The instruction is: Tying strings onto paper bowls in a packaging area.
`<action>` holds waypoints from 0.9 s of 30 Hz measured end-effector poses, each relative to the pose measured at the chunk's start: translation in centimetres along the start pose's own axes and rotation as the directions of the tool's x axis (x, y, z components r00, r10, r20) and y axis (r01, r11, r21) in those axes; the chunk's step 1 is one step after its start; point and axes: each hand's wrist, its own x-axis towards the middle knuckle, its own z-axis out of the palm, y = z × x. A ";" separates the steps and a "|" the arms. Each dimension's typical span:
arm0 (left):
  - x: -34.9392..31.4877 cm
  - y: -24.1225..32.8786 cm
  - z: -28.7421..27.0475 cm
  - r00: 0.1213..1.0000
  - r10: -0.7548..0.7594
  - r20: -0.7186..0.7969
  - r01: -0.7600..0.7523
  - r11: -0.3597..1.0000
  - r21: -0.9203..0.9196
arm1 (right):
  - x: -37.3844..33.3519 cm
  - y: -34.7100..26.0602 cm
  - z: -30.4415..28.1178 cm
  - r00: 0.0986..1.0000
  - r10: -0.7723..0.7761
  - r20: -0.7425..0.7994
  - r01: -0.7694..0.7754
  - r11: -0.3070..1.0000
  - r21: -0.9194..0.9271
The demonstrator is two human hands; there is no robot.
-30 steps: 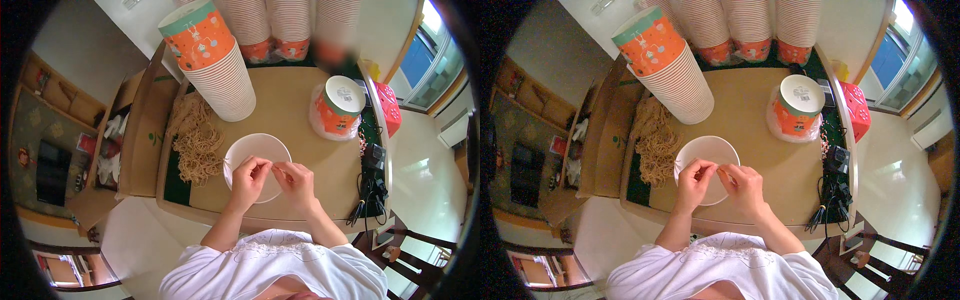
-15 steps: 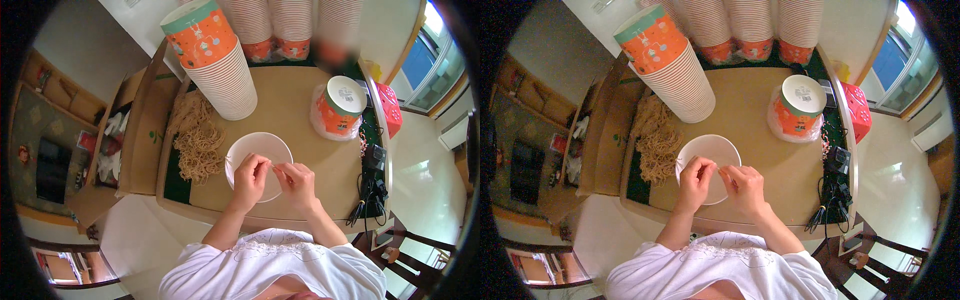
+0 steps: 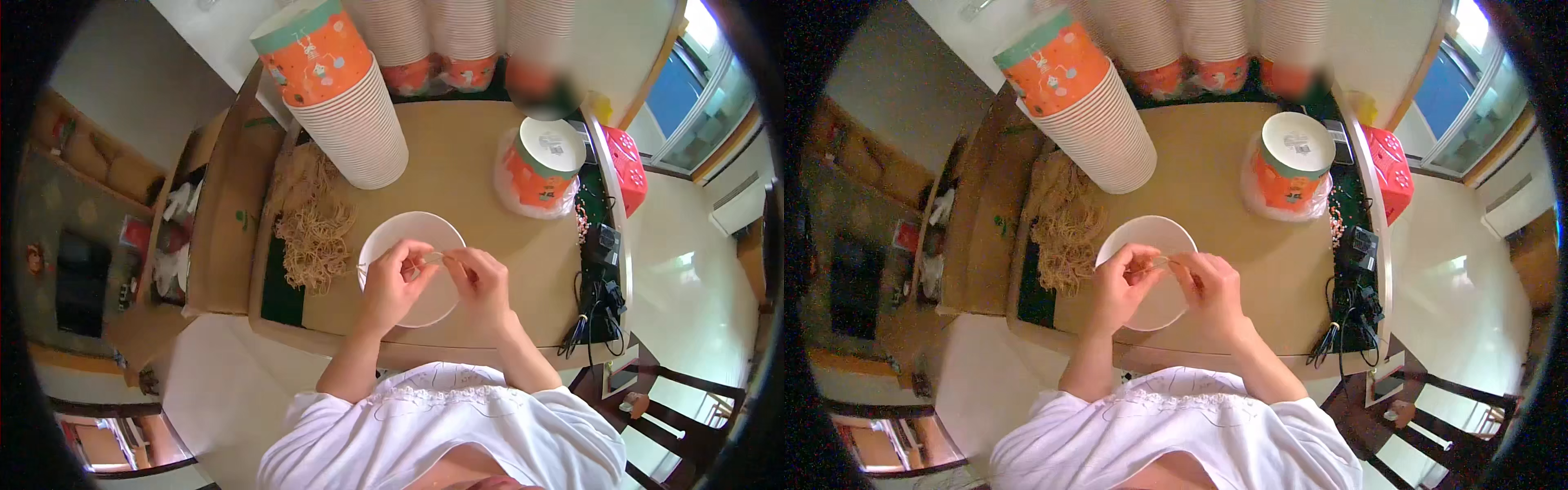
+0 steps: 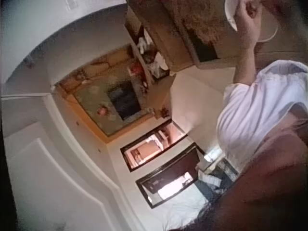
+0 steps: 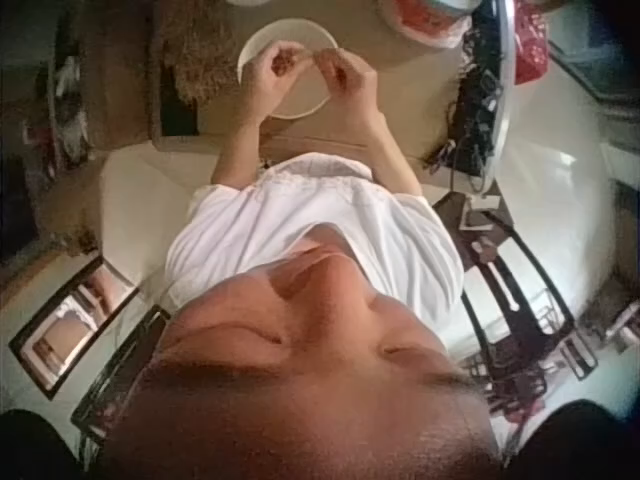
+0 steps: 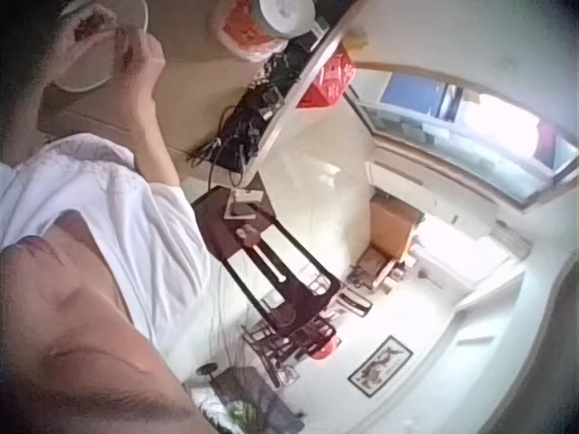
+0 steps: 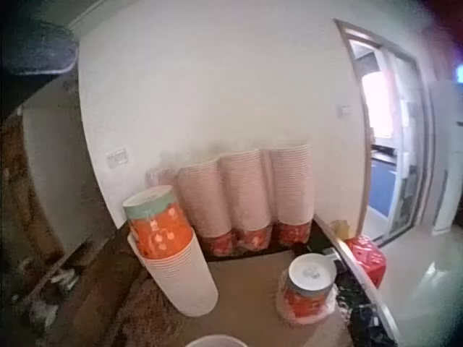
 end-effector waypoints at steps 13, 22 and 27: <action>-1.1 0.8 -1.6 0.997 0.075 0.026 -0.071 0.991 -0.116 | -1.1 -0.3 -0.5 0.961 0.196 0.194 -0.256 0.895 0.365; -2.2 0.1 -0.1 0.976 0.185 -0.116 -0.212 0.929 -0.302 | -0.8 -0.8 -1.6 0.991 -0.061 0.116 0.035 0.976 0.216; -1.9 0.2 -1.6 0.963 0.121 -0.239 -0.230 0.833 -0.503 | -2.1 1.6 -2.0 0.997 0.009 0.071 -0.019 0.990 0.140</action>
